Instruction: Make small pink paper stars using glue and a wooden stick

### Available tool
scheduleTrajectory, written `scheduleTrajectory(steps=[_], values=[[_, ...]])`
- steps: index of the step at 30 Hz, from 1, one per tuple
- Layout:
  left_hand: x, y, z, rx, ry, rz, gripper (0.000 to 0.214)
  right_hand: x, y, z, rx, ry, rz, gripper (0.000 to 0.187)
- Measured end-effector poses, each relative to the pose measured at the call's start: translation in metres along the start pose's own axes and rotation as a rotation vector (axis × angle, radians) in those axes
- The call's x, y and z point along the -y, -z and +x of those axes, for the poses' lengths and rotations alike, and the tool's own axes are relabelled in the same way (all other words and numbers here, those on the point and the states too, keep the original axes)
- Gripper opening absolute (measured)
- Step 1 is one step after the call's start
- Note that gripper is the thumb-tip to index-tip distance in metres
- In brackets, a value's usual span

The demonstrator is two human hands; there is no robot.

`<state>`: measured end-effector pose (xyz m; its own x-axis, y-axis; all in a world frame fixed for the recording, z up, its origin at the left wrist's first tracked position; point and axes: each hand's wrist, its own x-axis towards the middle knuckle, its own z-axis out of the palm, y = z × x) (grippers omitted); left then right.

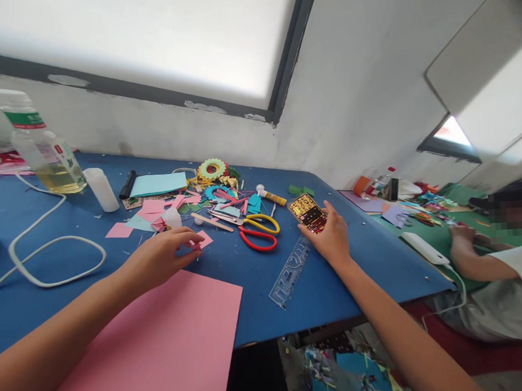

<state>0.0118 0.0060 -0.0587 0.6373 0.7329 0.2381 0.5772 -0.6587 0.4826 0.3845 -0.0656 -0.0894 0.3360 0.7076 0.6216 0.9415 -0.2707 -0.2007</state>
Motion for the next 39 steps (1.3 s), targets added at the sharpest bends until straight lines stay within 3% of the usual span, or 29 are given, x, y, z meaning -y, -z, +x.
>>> scheduleTrajectory(steps=[7, 8, 11, 13, 19, 22, 25, 26, 29, 31, 35, 39], values=[[-0.002, 0.0, -0.001, 0.035, -0.017, 0.012, 0.03, -0.017, -0.007, 0.002, 0.188, -0.203, 0.011, 0.093], [-0.003, 0.001, -0.002, 0.042, -0.018, 0.014, 0.03, -0.02, -0.009, 0.002, 0.219, -0.219, 0.012, 0.087], [-0.005, 0.001, -0.004, 0.058, -0.026, 0.008, 0.028, -0.026, -0.014, 0.004, 0.264, -0.233, 0.015, 0.044], [-0.007, 0.001, -0.005, 0.062, -0.038, -0.009, 0.026, -0.028, -0.014, 0.004, 0.248, -0.216, 0.032, 0.033], [-0.013, 0.002, -0.004, -0.045, -0.1, -0.111, 0.02, -0.026, -0.001, 0.005, 0.091, -0.112, 0.156, 0.028], [-0.029, 0.01, -0.013, -0.147, -0.161, -0.195, 0.023, -0.023, 0.007, 0.003, 0.06, -0.088, 0.217, 0.026], [-0.059, 0.023, -0.032, -0.256, -0.214, -0.283, 0.026, -0.015, 0.014, 0.0, 0.032, -0.061, 0.28, 0.024], [-0.07, 0.027, -0.039, -0.305, -0.267, -0.408, 0.023, -0.012, 0.016, -0.001, 0.017, -0.052, 0.3, 0.022], [-0.095, 0.032, -0.053, -0.214, -0.329, -0.693, 0.012, -0.003, 0.022, -0.004, 0.006, -0.043, 0.338, 0.024], [-0.097, 0.029, -0.053, -0.2, -0.19, -0.879, 0.007, 0.003, 0.026, -0.005, -0.037, -0.062, 0.329, 0.027], [-0.075, 0.012, -0.038, -0.103, 0.28, -1.286, 0.012, 0.026, 0.031, -0.002, 0.004, 0.01, 0.336, 0.028], [-0.056, 0.003, -0.021, 0.057, 0.567, -1.45, 0.013, 0.079, 0.038, 0.001, 0.118, 0.21, 0.428, 0.019]])
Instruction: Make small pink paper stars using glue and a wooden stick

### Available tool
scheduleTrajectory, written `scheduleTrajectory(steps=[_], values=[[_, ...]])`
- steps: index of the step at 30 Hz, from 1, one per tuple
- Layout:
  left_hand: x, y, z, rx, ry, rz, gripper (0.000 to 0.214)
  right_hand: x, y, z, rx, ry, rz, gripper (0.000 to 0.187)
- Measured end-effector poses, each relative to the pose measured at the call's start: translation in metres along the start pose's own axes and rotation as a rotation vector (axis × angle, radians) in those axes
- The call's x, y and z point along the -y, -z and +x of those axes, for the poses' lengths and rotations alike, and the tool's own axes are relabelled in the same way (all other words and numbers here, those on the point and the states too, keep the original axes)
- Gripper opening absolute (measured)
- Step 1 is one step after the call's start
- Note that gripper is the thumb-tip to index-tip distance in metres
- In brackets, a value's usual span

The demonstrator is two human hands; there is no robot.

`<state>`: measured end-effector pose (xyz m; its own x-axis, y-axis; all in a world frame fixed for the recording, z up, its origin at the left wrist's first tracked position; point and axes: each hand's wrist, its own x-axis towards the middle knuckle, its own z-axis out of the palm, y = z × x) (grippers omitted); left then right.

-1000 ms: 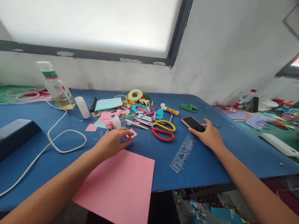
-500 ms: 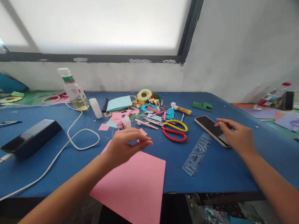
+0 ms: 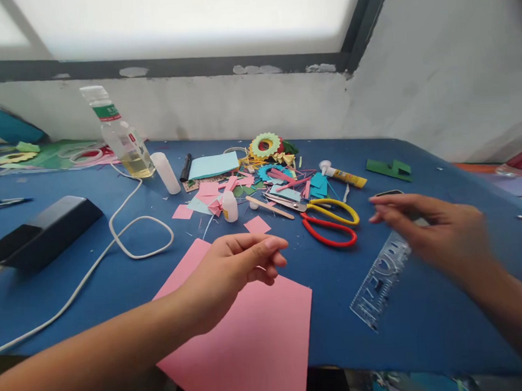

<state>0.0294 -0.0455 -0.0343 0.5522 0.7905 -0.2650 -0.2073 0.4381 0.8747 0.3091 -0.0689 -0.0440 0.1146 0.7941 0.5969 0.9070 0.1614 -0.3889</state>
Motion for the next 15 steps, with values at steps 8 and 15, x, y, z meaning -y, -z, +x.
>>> scheduleTrajectory(steps=[8, 15], values=[[0.003, 0.008, 0.014, 0.07, 0.06, -0.125, 0.016, 0.088, -0.041, 0.005, 0.189, 0.473, 0.437, 0.013], [0.01, 0.015, 0.01, 0.23, 0.146, -0.175, 0.023, 0.085, -0.045, 0.002, 0.217, 0.539, 0.305, 0.016]])
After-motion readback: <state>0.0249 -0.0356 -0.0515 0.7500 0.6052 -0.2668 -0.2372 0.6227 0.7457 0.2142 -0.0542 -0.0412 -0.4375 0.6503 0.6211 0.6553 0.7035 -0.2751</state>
